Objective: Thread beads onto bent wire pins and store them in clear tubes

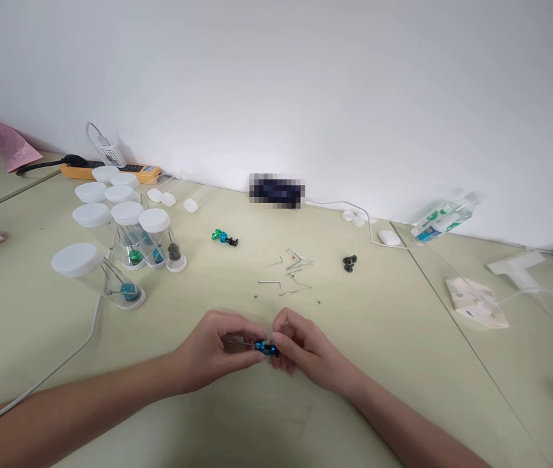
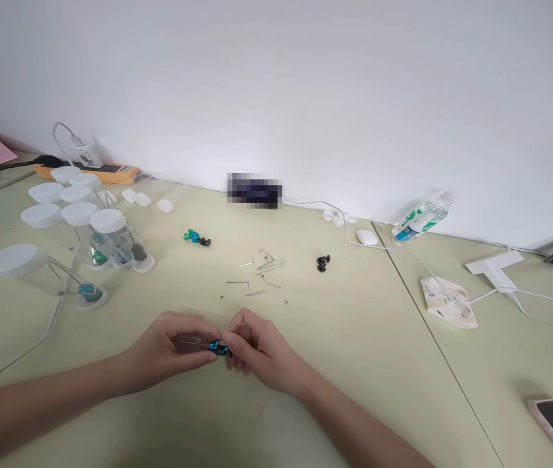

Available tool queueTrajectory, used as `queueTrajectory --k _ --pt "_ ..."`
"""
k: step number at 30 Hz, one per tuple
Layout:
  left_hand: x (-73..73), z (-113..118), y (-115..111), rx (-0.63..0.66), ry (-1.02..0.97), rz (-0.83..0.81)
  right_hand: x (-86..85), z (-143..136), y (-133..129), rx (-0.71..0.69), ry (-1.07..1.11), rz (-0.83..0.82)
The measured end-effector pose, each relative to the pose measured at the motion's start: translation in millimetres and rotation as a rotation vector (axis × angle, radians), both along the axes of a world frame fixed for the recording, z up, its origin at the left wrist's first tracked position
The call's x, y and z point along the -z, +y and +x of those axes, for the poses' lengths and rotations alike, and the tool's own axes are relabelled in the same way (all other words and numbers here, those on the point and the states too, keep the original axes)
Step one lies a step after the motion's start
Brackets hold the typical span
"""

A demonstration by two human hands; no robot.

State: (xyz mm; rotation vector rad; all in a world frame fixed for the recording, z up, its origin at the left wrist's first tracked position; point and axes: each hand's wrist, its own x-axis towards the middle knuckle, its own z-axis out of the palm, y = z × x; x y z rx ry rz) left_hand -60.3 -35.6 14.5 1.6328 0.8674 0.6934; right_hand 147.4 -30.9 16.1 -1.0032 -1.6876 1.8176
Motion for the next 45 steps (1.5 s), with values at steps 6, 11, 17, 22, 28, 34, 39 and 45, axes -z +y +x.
queueTrajectory --k 6,11,17,22,28,34,39,45 --pt "-1.3 0.5 0.9 -0.003 -0.007 0.007 -1.3 0.1 -0.4 -0.012 -0.014 0.013" --pt "-4.6 0.4 0.4 -0.004 -0.024 -0.009 0.3 -0.3 -1.1 0.0 -0.016 0.003" --pt "-4.2 1.1 0.4 -0.015 -0.001 0.004 1.1 0.2 0.1 -0.008 -0.01 0.023" --pt "-3.3 1.1 0.7 -0.01 -0.014 0.004 1.3 -0.1 -0.8 0.004 -0.007 0.013" --pt "-1.8 1.2 0.1 -0.016 -0.013 -0.009 0.1 -0.3 -1.3 -0.012 0.002 0.017" --pt "-3.2 1.7 0.3 -0.018 -0.027 -0.024 -0.1 -0.5 -1.3 0.002 -0.018 0.041" --pt "-3.4 1.7 0.5 -0.013 -0.025 -0.022 -0.5 -1.1 -1.3 -0.013 -0.018 0.029" --pt "-3.0 1.7 0.5 -0.027 -0.029 -0.015 -0.1 -0.7 -1.5 0.004 -0.021 0.041"
